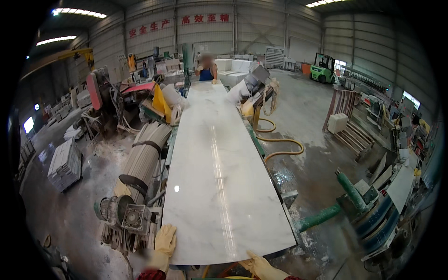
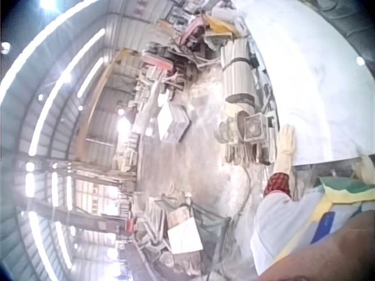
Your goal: The person repeatedly lifts and places large white stone slabs onto a conveyor system in a factory. The worker wears gloves and moves each slab from a stack to the machine, then retrieves the next one, repeating the cycle throughout the clip.
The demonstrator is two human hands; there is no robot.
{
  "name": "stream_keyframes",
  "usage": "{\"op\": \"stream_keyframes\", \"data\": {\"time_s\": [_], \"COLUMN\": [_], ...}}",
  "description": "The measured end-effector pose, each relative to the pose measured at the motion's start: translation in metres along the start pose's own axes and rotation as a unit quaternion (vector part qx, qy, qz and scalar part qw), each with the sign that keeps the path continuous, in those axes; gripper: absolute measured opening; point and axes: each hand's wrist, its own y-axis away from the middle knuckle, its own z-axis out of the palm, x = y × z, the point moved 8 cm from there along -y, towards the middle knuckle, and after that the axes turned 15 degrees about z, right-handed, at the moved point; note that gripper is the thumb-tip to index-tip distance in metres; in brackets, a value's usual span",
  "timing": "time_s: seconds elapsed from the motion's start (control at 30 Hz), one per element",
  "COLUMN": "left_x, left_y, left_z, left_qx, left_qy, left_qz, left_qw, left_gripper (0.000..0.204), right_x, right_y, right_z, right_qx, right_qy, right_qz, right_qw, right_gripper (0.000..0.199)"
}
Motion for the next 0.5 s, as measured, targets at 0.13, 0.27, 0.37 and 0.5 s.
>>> {"op": "stream_keyframes", "data": {"time_s": [0.13,0.27,0.37,0.5], "left_x": [-0.002,-0.002,0.009,0.030], "left_y": [0.003,0.006,0.018,0.042], "left_z": [0.002,0.003,-0.004,-0.015], "left_qx": [-0.026,-0.040,-0.029,-0.054], "left_qy": [0.018,0.047,0.049,0.057], "left_qz": [-0.003,-0.002,0.003,-0.013], "left_qw": [0.999,0.998,0.998,0.997], "left_gripper": [0.037,0.039,0.043,0.049], "right_x": [0.012,0.017,0.027,0.041], "right_y": [0.001,0.017,0.040,0.068], "right_z": [0.007,0.006,0.013,0.012], "right_qx": [0.125,0.206,0.118,0.097], "right_qy": [-0.344,-0.348,-0.330,-0.311], "right_qz": [0.144,0.164,0.177,0.220], "right_qw": [0.919,0.900,0.920,0.920], "right_gripper": [0.024,0.024,0.032,0.044]}}
